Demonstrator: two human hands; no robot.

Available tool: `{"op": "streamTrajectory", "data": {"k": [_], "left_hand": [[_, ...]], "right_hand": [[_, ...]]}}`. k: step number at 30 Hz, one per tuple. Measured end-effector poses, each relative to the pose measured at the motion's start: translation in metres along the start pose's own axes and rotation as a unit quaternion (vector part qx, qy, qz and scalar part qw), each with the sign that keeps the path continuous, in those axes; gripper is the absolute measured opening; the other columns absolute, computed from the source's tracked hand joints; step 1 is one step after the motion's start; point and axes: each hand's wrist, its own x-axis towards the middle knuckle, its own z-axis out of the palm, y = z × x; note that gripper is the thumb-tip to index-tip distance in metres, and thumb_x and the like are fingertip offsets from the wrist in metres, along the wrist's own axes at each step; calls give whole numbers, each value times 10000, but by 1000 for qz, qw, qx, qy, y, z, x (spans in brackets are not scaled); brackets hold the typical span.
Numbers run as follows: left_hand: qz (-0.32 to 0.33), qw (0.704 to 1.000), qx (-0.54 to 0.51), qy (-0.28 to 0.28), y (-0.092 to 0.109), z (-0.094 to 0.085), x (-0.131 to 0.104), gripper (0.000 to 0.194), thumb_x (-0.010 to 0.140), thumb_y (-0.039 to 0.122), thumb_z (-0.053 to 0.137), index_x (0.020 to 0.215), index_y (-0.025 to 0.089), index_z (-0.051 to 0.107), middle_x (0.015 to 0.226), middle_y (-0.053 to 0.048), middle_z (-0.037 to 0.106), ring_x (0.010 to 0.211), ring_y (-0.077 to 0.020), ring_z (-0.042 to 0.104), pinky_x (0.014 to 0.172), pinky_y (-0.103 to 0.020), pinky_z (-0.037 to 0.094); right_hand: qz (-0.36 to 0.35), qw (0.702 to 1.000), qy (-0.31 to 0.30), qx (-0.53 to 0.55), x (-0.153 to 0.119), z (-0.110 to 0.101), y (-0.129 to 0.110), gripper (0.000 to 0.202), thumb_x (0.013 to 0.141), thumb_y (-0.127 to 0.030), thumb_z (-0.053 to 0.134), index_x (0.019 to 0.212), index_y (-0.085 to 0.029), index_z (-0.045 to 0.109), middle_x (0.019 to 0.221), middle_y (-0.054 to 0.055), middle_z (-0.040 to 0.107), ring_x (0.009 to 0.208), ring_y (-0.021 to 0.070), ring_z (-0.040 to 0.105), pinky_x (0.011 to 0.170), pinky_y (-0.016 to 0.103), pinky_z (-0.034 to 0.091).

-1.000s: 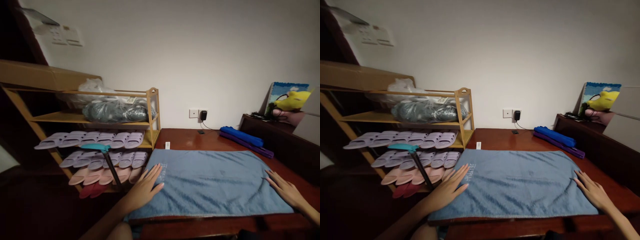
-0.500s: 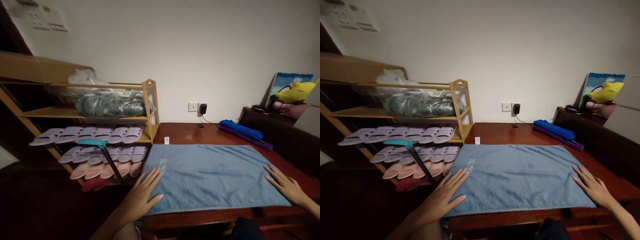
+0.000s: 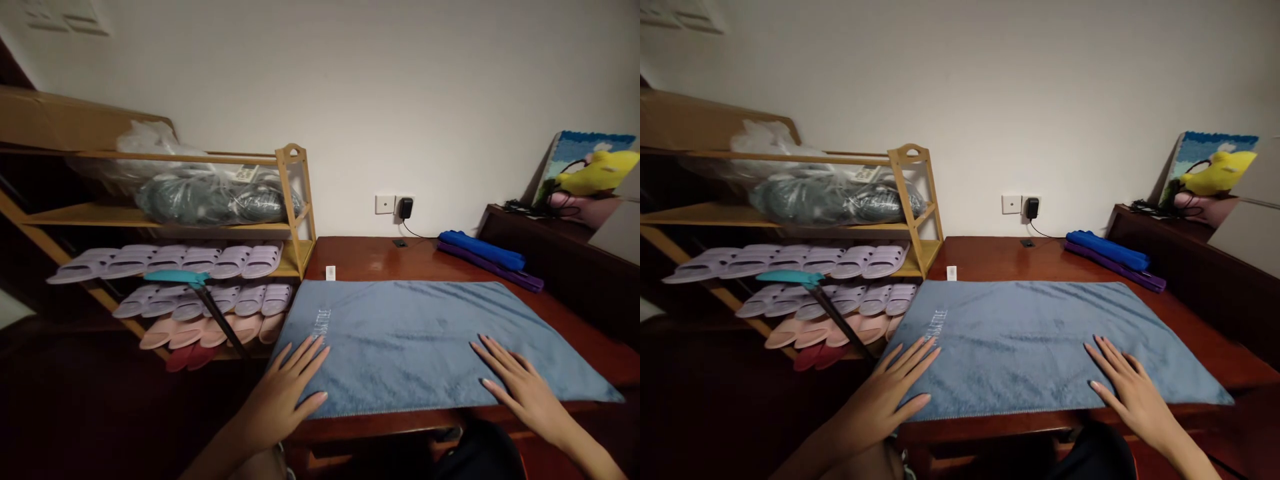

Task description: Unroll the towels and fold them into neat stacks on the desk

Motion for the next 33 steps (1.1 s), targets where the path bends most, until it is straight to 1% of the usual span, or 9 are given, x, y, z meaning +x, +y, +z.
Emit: {"op": "streamTrajectory", "data": {"k": [4, 8, 11, 14, 18, 21, 23, 26, 33], "left_hand": [[8, 1000, -20, -11, -2, -10, -2, 653, 900, 483, 479, 1461, 397, 156, 1503, 1, 285, 1368, -269, 292, 1092, -501, 271], [4, 1000, -6, 17, -2, -19, 16, 616, 934, 470, 415, 1475, 358, 142, 1520, -7, 250, 1377, -264, 272, 1103, -476, 252], [-5, 1000, 11, 18, -9, -11, 26, 612, 936, 487, 395, 1479, 318, 169, 1528, -30, 230, 1388, -276, 239, 1104, -493, 231], [2, 1000, 5, -20, -22, -2, 27, 612, 918, 536, 401, 1466, 331, 220, 1519, -28, 257, 1383, -273, 256, 1093, -487, 254], [-25, 1000, -12, -12, -36, -10, 48, 558, 934, 547, 340, 1435, 303, 327, 1500, -25, 310, 1374, -228, 288, 1108, -424, 242], [-91, 996, 5, 1, -45, -14, 92, 576, 958, 510, 256, 1431, 194, 345, 1512, -71, 274, 1395, -212, 233, 1123, -420, 191], [-135, 991, 20, 1, -55, -8, 120, 620, 954, 492, 254, 1447, 118, 298, 1519, -122, 232, 1407, -231, 190, 1119, -436, 177], [-188, 982, 13, -21, -74, 12, 143, 664, 935, 546, 238, 1460, 140, 267, 1525, -121, 198, 1412, -252, 166, 1104, -495, 170], [-187, 981, 37, -17, -94, 35, 145, 676, 922, 588, 223, 1469, 191, 253, 1536, -55, 190, 1418, -227, 145, 1121, -482, 130]], "right_hand": [[-14, 1000, 11, 9, -5, -5, 3, 673, 851, -548, 458, 1454, -447, 177, 1519, -41, 179, 1369, 305, 254, 1048, 551, 321], [-51, 998, 24, 31, -2, -5, -32, 692, 864, -510, 465, 1461, -453, 119, 1520, -42, 161, 1369, 300, 264, 1059, 569, 301], [-115, 992, -17, 44, -4, 4, -60, 694, 860, -502, 482, 1465, -424, 150, 1520, -27, 164, 1372, 303, 244, 1078, 557, 278], [-131, 987, -46, 83, -9, 3, -59, 669, 852, -504, 501, 1455, -404, 229, 1513, -9, 205, 1367, 312, 253, 1077, 565, 272], [-79, 984, -37, 155, 18, -20, -10, 444, 909, -485, 398, 1339, -398, 465, 1454, -24, 368, 1333, 274, 354, 1097, 541, 251], [35, 992, 39, 113, 70, -29, 46, 550, 894, -561, 351, 1341, -271, 485, 1429, 48, 424, 1317, 267, 383, 1090, 476, 296], [131, 989, 62, 34, 105, -22, 82, 646, 883, -603, 296, 1367, -203, 448, 1471, 106, 349, 1328, 298, 359, 1069, 525, 294], [227, 973, 49, -13, 138, -1, 127, 674, 896, -604, 184, 1426, -221, 345, 1522, 101, 236, 1376, 274, 271, 1070, 559, 254], [254, 966, -20, -46, 150, 42, 180, 735, 846, -680, 197, 1457, -281, 284, 1537, 58, 196, 1415, 224, 148, 1111, 519, 183]]}}
